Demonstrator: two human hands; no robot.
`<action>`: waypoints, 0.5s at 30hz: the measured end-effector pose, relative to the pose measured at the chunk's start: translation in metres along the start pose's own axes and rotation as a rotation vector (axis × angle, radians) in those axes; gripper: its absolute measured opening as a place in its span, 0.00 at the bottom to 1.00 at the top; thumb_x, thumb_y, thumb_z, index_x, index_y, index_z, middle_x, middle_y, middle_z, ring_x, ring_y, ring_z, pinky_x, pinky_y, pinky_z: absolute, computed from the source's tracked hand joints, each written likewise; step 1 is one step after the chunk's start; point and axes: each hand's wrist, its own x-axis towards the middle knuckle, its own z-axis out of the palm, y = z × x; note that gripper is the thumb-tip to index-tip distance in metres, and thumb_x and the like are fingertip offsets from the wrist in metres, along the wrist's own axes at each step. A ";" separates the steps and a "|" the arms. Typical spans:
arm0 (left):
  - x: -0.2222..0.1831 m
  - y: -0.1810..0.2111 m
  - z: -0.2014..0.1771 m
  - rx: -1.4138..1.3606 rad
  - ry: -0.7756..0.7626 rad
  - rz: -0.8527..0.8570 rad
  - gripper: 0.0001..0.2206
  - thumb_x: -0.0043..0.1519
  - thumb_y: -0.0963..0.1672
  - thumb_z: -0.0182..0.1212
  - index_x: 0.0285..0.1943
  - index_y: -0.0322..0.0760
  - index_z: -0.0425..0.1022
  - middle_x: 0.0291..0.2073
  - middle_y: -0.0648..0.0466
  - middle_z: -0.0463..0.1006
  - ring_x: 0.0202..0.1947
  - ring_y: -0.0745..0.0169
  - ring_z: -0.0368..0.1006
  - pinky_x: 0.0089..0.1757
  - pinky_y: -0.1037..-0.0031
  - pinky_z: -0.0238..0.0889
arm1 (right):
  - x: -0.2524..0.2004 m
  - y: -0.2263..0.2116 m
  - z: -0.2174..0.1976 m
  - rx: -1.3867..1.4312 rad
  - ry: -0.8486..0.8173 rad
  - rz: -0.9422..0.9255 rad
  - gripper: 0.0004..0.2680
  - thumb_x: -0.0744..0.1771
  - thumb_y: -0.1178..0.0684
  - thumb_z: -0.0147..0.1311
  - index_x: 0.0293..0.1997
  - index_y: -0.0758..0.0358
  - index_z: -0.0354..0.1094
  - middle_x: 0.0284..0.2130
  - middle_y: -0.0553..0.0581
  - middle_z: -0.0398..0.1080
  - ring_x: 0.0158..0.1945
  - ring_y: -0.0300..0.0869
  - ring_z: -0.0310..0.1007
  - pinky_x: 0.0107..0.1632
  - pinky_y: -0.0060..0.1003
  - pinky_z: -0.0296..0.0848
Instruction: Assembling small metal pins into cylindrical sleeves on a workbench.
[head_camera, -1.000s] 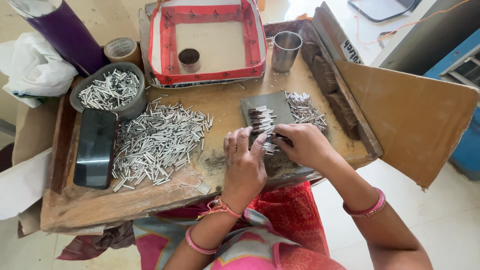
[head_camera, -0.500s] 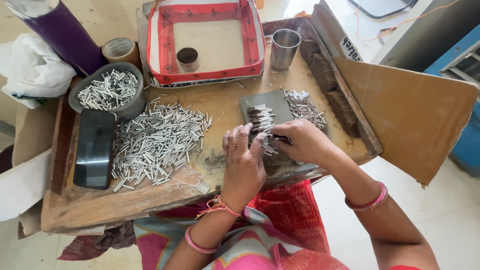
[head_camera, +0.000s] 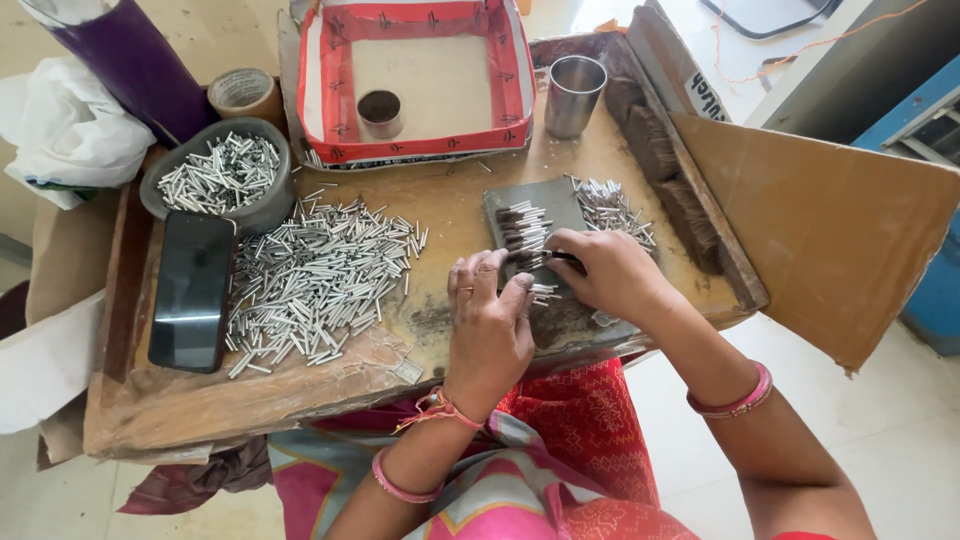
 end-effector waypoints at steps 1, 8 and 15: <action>0.001 0.000 0.000 0.007 0.004 0.005 0.12 0.59 0.39 0.61 0.52 0.32 0.77 0.59 0.38 0.69 0.64 0.34 0.60 0.65 0.44 0.46 | 0.002 0.000 -0.002 0.011 -0.013 0.038 0.07 0.65 0.51 0.60 0.43 0.59 0.74 0.27 0.64 0.74 0.33 0.59 0.75 0.37 0.51 0.72; 0.001 0.001 0.001 0.040 -0.003 0.020 0.14 0.59 0.39 0.60 0.55 0.33 0.78 0.60 0.38 0.68 0.65 0.34 0.60 0.66 0.44 0.46 | 0.005 0.003 -0.005 0.168 -0.082 0.012 0.08 0.65 0.50 0.60 0.42 0.62 0.73 0.27 0.66 0.72 0.33 0.61 0.73 0.36 0.50 0.72; 0.001 0.000 0.002 0.042 -0.004 0.005 0.14 0.60 0.40 0.60 0.54 0.31 0.77 0.60 0.37 0.68 0.65 0.34 0.60 0.66 0.44 0.46 | 0.010 0.006 0.002 0.061 0.038 -0.011 0.07 0.65 0.52 0.58 0.44 0.60 0.73 0.29 0.64 0.74 0.35 0.60 0.74 0.37 0.52 0.71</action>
